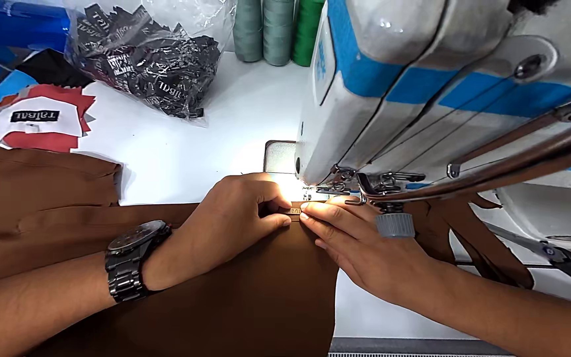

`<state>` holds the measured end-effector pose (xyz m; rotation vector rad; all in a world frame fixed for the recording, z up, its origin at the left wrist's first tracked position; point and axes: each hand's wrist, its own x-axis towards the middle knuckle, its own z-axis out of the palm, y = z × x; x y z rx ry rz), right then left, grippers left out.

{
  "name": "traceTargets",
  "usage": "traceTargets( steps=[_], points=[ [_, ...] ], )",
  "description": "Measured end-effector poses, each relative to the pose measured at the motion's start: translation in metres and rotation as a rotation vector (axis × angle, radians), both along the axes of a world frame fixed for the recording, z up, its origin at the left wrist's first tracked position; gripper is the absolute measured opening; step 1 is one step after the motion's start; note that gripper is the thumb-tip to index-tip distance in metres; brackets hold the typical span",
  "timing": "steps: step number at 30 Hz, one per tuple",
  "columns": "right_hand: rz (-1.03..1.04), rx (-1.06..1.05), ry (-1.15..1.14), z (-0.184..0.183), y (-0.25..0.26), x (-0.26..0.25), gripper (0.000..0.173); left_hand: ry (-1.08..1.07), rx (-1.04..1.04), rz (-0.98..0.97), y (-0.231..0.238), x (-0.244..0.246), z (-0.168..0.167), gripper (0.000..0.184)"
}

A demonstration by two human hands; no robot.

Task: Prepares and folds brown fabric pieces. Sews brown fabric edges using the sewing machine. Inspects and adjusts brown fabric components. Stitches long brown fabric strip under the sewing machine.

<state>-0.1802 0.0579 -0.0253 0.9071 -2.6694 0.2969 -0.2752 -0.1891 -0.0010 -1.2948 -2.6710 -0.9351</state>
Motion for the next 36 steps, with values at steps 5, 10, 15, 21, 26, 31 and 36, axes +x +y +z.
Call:
traceTargets(
  steps=[5, 10, 15, 21, 26, 31, 36],
  points=[
    [0.003, -0.005, -0.003, -0.002, 0.001, -0.001, 0.039, 0.327, -0.031, -0.325, -0.014, 0.009, 0.0, 0.028],
    [-0.015, -0.001, -0.001, 0.0, 0.003, 0.004, 0.037, 0.335, -0.029, -0.321, -0.016, 0.013, -0.015, 0.029],
    [-0.055, 0.036, 0.024, -0.001, 0.009, 0.015, 0.037, 0.308, -0.026, -0.319, -0.017, 0.012, -0.016, 0.031],
    [-0.071, 0.018, 0.036, 0.0, 0.01, 0.016, 0.036, 0.316, -0.056, -0.328, -0.014, 0.01, -0.015, 0.032],
    [-0.104, 0.005, 0.033, -0.001, 0.011, 0.017, 0.038, 0.302, -0.068, -0.329, -0.015, 0.009, -0.015, 0.033],
    [-0.113, 0.002, 0.033, -0.001, 0.011, 0.018, 0.039, 0.31, -0.074, -0.342, -0.017, 0.006, -0.014, 0.034],
    [-0.125, 0.009, 0.032, -0.002, 0.01, 0.018, 0.04, 0.307, -0.052, -0.372, -0.019, 0.002, -0.016, 0.034]
  ],
)
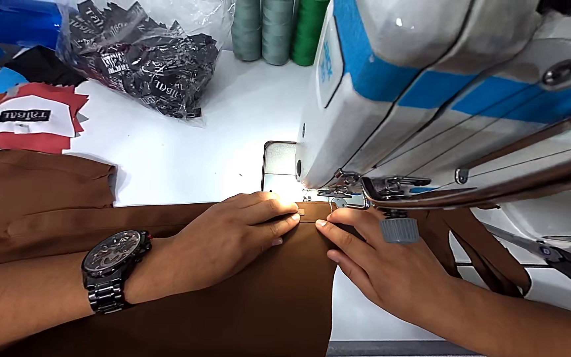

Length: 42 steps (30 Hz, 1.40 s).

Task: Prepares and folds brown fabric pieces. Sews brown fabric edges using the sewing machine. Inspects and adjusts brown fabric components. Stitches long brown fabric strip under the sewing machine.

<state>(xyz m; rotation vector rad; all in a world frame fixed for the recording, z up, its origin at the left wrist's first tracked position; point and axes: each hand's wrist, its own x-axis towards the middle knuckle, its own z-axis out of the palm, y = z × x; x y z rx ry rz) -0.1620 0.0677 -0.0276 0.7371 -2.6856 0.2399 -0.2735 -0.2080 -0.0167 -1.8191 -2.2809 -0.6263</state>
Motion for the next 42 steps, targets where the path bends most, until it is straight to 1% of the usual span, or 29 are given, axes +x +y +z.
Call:
traceTargets(
  steps=[23, 29, 33, 37, 42],
  points=[
    [-0.003, 0.016, -0.001, 0.0, -0.001, 0.0, 0.04, -0.003, -0.033, 0.004, 0.002, -0.004, -0.002, 0.036],
    [-0.024, 0.013, -0.053, 0.0, 0.001, -0.005, 0.046, 0.031, -0.011, -0.018, 0.006, -0.015, 0.0, 0.035],
    [-0.046, 0.028, -0.062, -0.001, 0.002, -0.008, 0.048, 0.002, -0.032, -0.038, 0.008, -0.023, -0.003, 0.036],
    [-0.058, 0.043, -0.076, -0.001, 0.001, -0.008, 0.05, 0.041, 0.022, -0.003, 0.01, -0.021, -0.001, 0.033],
    [-0.062, 0.042, -0.075, -0.002, 0.001, -0.007, 0.05, 0.037, 0.013, 0.01, 0.01, -0.019, 0.0, 0.034]
  ],
)
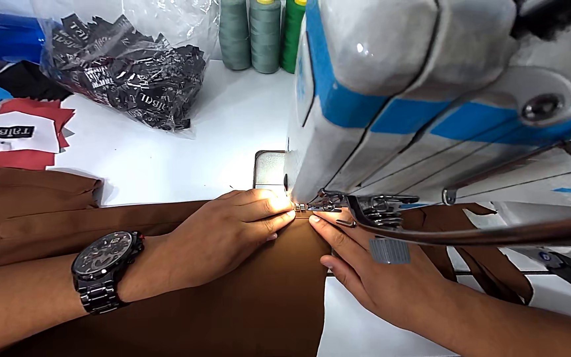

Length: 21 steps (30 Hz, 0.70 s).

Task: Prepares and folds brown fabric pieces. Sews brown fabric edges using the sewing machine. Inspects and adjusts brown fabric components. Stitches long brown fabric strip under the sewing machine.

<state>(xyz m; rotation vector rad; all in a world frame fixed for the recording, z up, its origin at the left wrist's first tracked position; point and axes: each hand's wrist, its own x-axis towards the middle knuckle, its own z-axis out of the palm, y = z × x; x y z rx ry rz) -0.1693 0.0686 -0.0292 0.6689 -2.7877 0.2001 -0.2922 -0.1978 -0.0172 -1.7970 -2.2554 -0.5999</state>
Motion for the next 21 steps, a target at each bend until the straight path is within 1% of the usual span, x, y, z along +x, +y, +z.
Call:
traceTargets(
  steps=[3, 8, 15, 21],
  points=[
    [-0.002, 0.003, -0.001, 0.0005, -0.0001, 0.0004, 0.05, 0.016, 0.004, 0.001, 0.001, 0.0001, 0.0, 0.034],
    [-0.006, -0.001, 0.002, 0.0004, -0.0007, -0.0006, 0.049, -0.039, -0.053, -0.017, 0.0, -0.003, -0.0002, 0.036],
    [-0.003, -0.029, 0.019, 0.0007, 0.0008, -0.0034, 0.045, -0.025, -0.042, -0.006, 0.0007, -0.0019, -0.0009, 0.037],
    [-0.009, -0.014, 0.033, 0.0012, -0.0004, -0.004, 0.047, -0.021, -0.013, -0.013, 0.0003, -0.0021, 0.0038, 0.036]
  ],
)
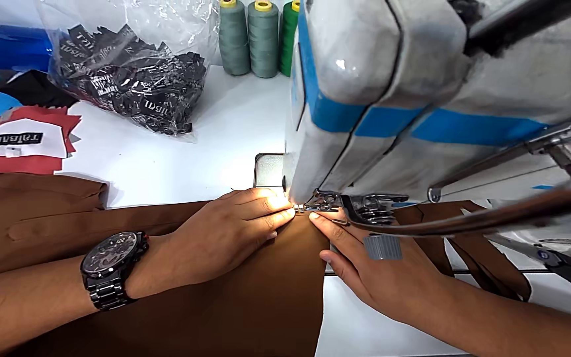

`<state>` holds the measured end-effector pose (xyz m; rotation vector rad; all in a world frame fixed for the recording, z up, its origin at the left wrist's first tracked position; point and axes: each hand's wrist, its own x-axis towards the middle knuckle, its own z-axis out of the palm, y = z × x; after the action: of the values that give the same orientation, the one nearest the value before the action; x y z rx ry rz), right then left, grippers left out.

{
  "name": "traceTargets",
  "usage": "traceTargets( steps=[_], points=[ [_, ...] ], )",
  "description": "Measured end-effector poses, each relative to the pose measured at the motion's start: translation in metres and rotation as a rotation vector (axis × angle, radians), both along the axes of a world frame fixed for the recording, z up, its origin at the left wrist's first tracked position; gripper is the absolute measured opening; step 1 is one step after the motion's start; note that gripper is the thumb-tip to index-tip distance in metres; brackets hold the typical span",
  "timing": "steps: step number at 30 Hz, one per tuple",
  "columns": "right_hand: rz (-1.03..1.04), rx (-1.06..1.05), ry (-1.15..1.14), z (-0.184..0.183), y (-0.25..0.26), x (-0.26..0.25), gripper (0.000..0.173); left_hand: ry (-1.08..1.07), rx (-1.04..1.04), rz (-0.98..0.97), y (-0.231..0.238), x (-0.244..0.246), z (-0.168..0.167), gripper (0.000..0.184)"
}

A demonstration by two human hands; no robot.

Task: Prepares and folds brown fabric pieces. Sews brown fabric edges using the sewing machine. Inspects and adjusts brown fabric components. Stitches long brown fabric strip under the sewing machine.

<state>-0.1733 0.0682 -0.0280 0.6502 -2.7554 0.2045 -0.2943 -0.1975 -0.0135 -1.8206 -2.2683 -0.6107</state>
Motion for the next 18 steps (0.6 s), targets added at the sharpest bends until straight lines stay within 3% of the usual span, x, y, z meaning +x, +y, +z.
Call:
traceTargets(
  steps=[7, 12, 18],
  points=[
    [0.008, 0.0, 0.007, 0.001, 0.002, 0.0, 0.048, 0.092, -0.112, 0.115, -0.035, 0.014, 0.004, 0.041],
    [0.03, -0.054, 0.1, 0.006, 0.002, -0.002, 0.047, 0.083, -0.094, 0.076, -0.021, 0.019, -0.003, 0.043],
    [0.073, -0.028, -0.012, 0.002, 0.008, -0.009, 0.044, 0.093, -0.071, 0.042, -0.008, 0.016, -0.004, 0.043]
  ],
)
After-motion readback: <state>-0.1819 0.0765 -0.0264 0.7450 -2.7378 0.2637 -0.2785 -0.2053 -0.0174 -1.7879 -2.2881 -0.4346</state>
